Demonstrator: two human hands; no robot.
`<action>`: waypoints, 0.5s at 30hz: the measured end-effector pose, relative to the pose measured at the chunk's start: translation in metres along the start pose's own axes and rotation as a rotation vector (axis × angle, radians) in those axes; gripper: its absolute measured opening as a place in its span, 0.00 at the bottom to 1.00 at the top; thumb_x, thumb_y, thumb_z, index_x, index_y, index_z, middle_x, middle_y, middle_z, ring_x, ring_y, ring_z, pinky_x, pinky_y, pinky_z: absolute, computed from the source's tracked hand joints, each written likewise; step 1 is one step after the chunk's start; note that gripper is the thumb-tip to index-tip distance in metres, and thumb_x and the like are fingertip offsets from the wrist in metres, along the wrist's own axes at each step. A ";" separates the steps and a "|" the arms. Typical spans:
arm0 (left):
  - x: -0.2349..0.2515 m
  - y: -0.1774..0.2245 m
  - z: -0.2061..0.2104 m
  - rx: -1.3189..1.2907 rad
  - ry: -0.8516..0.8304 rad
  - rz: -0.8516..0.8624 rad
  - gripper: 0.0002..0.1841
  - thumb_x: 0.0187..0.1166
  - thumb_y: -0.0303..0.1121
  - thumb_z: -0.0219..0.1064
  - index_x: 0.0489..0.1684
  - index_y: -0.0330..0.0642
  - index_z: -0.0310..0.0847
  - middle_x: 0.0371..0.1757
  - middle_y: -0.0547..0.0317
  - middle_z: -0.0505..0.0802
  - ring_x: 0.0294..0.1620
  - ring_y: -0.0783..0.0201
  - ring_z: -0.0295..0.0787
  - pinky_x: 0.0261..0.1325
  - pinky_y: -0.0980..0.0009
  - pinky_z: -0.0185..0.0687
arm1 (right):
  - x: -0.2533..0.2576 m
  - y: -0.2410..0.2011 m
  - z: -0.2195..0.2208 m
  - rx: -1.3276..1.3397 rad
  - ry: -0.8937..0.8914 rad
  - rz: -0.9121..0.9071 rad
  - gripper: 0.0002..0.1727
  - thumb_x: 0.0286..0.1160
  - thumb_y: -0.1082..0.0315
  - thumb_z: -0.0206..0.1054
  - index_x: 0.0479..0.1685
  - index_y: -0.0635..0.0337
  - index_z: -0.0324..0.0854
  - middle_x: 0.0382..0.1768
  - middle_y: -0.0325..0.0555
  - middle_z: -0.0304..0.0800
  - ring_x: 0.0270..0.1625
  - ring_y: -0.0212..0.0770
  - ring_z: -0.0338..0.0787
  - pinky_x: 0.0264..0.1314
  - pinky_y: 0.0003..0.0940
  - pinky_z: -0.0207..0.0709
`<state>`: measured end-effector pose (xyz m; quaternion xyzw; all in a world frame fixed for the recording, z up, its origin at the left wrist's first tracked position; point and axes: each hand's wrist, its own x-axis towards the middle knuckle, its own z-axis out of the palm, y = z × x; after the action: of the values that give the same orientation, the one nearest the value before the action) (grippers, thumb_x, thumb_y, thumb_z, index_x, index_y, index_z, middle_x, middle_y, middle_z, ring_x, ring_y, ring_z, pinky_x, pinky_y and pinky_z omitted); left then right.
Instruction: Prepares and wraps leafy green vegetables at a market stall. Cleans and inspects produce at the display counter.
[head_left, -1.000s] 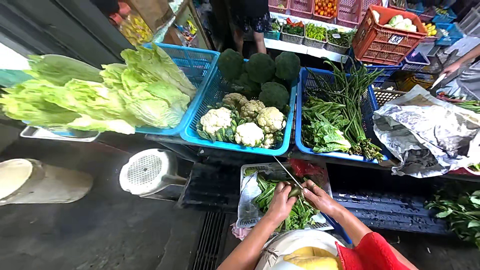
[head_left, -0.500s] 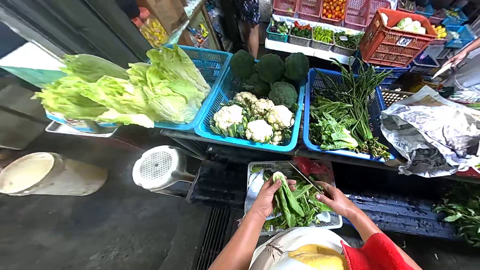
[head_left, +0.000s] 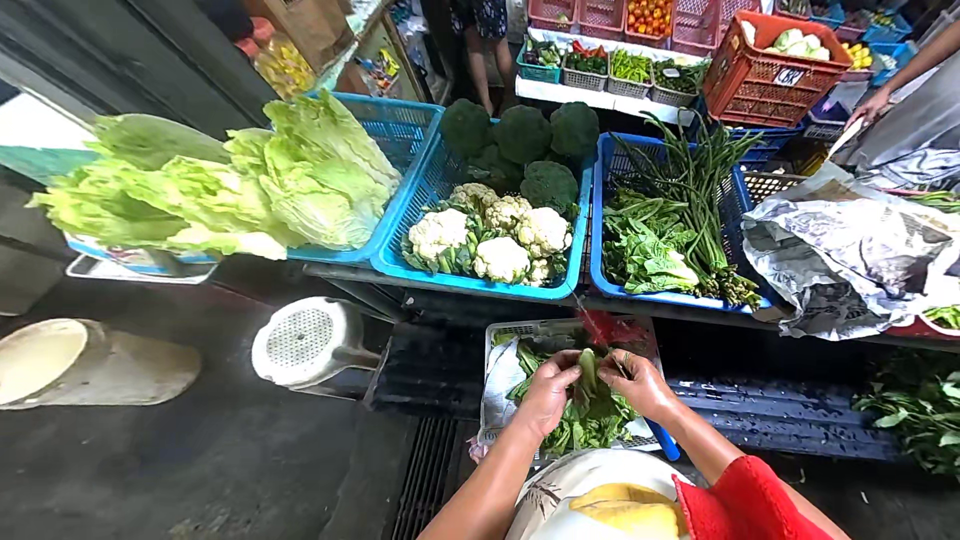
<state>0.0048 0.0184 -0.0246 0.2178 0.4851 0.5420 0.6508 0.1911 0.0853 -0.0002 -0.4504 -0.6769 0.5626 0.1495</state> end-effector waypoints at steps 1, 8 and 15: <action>0.001 0.001 0.002 0.060 0.017 0.013 0.13 0.79 0.21 0.63 0.59 0.35 0.76 0.51 0.52 0.90 0.52 0.59 0.89 0.57 0.60 0.87 | 0.002 0.002 0.000 0.015 0.018 -0.001 0.14 0.79 0.56 0.69 0.48 0.59 0.85 0.36 0.40 0.86 0.38 0.30 0.84 0.46 0.30 0.78; 0.002 0.007 0.014 0.345 -0.048 0.076 0.24 0.65 0.22 0.76 0.62 0.33 0.78 0.51 0.53 0.91 0.51 0.64 0.89 0.58 0.68 0.86 | 0.010 0.012 -0.010 0.030 0.006 -0.020 0.14 0.78 0.60 0.71 0.50 0.62 0.84 0.41 0.43 0.88 0.43 0.31 0.86 0.51 0.31 0.80; 0.008 0.012 0.019 0.524 -0.151 0.069 0.20 0.67 0.25 0.71 0.61 0.36 0.81 0.52 0.56 0.91 0.53 0.66 0.89 0.60 0.68 0.86 | 0.012 0.024 -0.029 0.015 -0.179 -0.093 0.12 0.79 0.59 0.65 0.45 0.61 0.82 0.34 0.39 0.82 0.36 0.29 0.80 0.44 0.29 0.76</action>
<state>0.0152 0.0344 -0.0096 0.4348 0.5512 0.4023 0.5876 0.2159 0.1118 -0.0158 -0.3653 -0.7035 0.5981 0.1178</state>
